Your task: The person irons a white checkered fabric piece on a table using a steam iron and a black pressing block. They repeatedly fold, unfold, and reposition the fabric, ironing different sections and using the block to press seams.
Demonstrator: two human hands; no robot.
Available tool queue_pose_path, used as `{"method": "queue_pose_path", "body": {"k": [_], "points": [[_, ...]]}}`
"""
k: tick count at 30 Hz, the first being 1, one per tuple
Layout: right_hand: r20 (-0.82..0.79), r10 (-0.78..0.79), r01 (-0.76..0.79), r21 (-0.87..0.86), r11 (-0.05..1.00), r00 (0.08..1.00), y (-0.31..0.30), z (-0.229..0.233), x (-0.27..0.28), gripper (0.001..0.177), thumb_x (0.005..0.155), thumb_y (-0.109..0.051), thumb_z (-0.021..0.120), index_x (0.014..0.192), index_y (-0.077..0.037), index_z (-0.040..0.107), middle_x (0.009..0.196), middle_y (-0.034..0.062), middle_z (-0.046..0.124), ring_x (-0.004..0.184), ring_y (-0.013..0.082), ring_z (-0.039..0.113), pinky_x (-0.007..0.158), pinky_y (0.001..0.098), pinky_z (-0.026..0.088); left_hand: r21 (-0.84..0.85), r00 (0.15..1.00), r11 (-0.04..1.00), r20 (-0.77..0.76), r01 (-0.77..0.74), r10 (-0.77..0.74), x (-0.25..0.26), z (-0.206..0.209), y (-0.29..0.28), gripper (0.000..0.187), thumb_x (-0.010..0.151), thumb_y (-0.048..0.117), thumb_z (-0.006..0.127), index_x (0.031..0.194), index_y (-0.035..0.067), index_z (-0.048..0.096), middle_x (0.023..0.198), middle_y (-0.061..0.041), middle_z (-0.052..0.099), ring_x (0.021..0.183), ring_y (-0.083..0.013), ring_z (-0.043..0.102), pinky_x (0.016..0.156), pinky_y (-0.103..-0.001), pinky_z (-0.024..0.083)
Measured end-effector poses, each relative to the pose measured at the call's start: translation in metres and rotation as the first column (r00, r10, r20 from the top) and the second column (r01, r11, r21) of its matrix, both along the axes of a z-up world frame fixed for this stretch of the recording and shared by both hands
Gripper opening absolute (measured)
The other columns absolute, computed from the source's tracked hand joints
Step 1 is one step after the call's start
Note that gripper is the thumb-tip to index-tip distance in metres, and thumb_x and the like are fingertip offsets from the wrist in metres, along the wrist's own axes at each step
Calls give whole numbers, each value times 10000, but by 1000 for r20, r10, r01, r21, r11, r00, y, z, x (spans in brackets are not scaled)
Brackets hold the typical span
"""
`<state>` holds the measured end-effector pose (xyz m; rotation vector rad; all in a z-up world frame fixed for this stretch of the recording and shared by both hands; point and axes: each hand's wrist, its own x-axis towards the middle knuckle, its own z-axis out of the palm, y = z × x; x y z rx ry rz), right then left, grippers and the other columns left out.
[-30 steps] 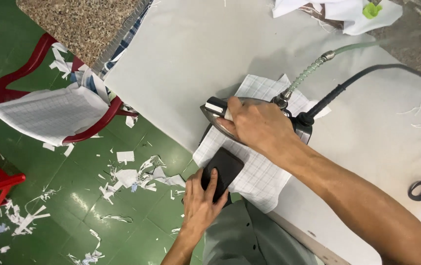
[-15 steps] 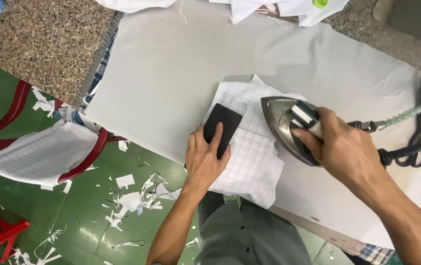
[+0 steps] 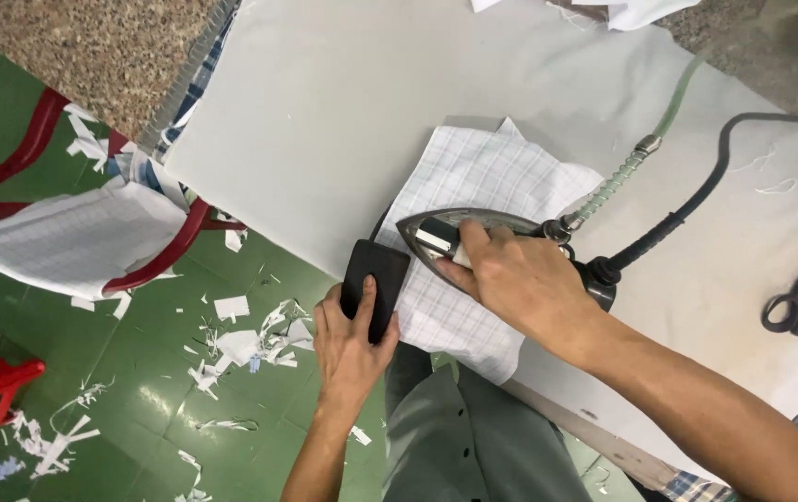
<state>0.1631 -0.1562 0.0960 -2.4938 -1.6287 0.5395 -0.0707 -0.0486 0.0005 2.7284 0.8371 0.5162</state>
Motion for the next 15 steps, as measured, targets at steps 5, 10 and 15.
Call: {"method": "queue_pose_path", "body": {"k": [5,10,15], "points": [[97,50,-49,-10,999,994,-14,2,5,483,995,-510,566,1135,-52,625,658,162,692,531,327,741,473,447,585,9,999,1000,-23,-22,23,-1,-6,-3,494,837,321,772,1292,133,731,1147,-207,587,979,-338,598,737,-434,591],[81,44,-42,-25,999,996,-29,-1,12,472,1001,-493,565,1134,-46,635,659,172,702,530,336,742,479,449,585,22,1000,1000,-10,-22,22,-1,-7,-3,510,811,313,786,1283,125,739,1133,-207,581,966,-345,599,738,-445,584],[72,12,-9,-40,999,997,-44,-4,13,461,1000,-490,567,1114,-50,641,669,179,709,537,336,744,481,456,581,58,1000,998,12,-2,1,1,-4,-3,497,826,309,778,1285,123,743,1115,-206,581,941,-335,599,727,-434,581]]}}
